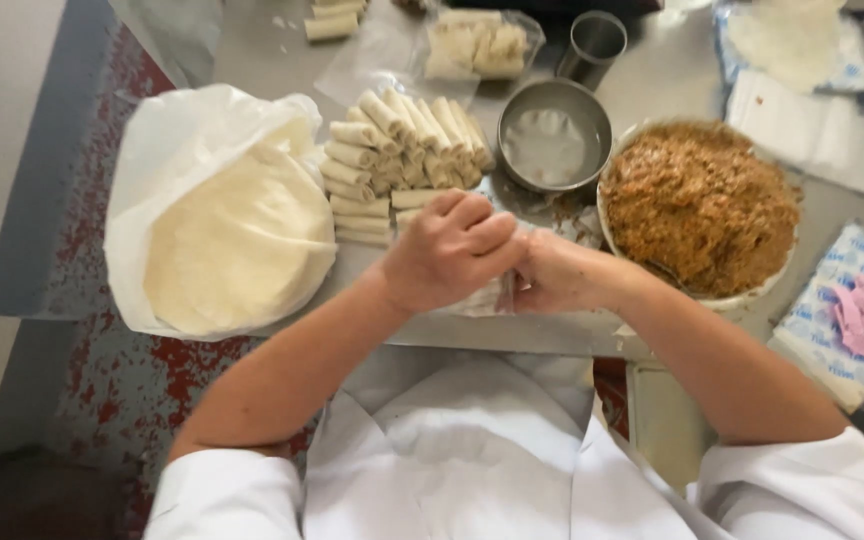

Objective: Manually packaging spring rolls by grouping them and placing them into plastic bags on a stainless steel production table.

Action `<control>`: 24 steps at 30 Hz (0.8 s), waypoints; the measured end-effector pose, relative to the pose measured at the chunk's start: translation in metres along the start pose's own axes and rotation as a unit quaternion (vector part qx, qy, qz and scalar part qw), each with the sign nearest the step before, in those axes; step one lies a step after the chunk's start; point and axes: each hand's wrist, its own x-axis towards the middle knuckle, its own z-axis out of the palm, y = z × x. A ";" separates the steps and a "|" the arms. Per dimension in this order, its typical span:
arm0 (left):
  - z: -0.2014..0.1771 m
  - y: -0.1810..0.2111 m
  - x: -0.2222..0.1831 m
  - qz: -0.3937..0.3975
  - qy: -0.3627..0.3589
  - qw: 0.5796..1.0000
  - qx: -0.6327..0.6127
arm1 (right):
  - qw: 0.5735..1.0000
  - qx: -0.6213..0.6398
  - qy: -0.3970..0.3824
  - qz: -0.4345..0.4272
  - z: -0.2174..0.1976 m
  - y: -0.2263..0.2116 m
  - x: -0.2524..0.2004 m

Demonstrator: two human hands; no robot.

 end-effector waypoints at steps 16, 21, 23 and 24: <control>0.038 0.011 -0.051 -0.331 0.104 0.936 -0.060 | 0.639 0.553 0.532 -0.051 0.025 -0.056 0.045; 0.042 0.043 -0.040 -0.258 0.067 0.959 -0.100 | 0.595 0.490 0.637 0.006 -0.006 -0.102 0.061; 0.028 0.037 -0.037 -0.266 -0.002 0.958 -0.105 | 0.617 0.466 0.635 -0.015 0.012 -0.069 0.058; 0.020 0.035 -0.035 -0.272 -0.072 0.953 -0.112 | 0.636 0.441 0.632 -0.036 0.021 -0.053 0.057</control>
